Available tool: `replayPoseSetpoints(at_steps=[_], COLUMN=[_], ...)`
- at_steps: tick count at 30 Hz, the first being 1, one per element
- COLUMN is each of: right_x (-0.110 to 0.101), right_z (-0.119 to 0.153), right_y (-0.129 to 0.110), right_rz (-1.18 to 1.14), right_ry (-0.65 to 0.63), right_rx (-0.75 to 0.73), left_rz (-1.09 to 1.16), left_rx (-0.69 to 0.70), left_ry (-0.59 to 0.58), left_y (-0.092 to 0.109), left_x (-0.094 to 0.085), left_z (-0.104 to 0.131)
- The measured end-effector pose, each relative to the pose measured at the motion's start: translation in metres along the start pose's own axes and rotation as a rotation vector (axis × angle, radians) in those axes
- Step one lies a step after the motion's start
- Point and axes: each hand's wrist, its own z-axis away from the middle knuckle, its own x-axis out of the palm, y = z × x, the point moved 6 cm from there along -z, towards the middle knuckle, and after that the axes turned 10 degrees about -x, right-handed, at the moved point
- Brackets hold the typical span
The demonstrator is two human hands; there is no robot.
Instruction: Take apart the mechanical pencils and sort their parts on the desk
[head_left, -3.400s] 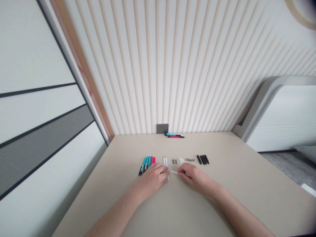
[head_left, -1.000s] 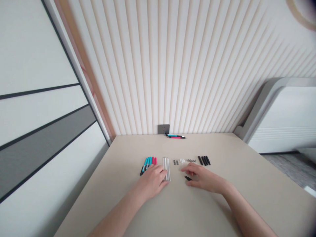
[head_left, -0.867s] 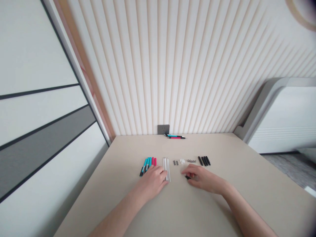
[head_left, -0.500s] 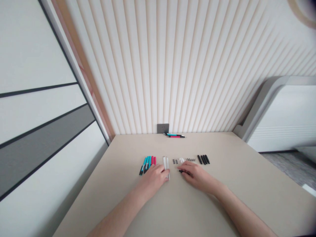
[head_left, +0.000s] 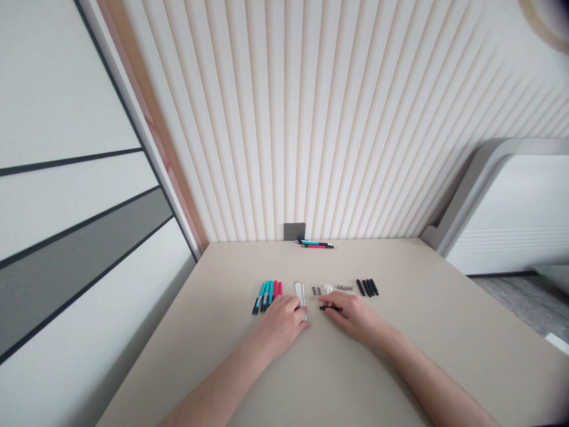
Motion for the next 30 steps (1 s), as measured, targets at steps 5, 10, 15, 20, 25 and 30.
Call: replayPoseSetpoints(at_steps=[5,10,15,20,25,30], right_x=[0.000,-0.002,0.006,0.009,0.004,-0.007], right_z=[-0.001,-0.002,-0.005,-0.006,-0.004,0.000], right_y=[-0.002,-0.007,-0.014,-0.017,-0.014,-0.009], right_rz=[-0.027,-0.105,-0.184,-0.212,-0.210,-0.123], right_ry=[0.004,0.064,0.137,0.230,0.286,0.333], right_rx=[-0.013,-0.005,0.001,0.001,-0.004,0.047], left_rz=[0.007,0.059,0.079,0.087,0.097,0.102], left_rx=[0.006,0.024,0.053,0.048,0.061,0.014], left_ry=[0.031,0.069,0.073,0.091,0.128,0.159], left_y=[0.001,0.004,0.008,0.008,0.005,0.001], left_x=[0.000,-0.003,-0.001,0.000,-0.001,-0.004], left_z=[0.000,0.001,0.002,0.002,0.002,0.002])
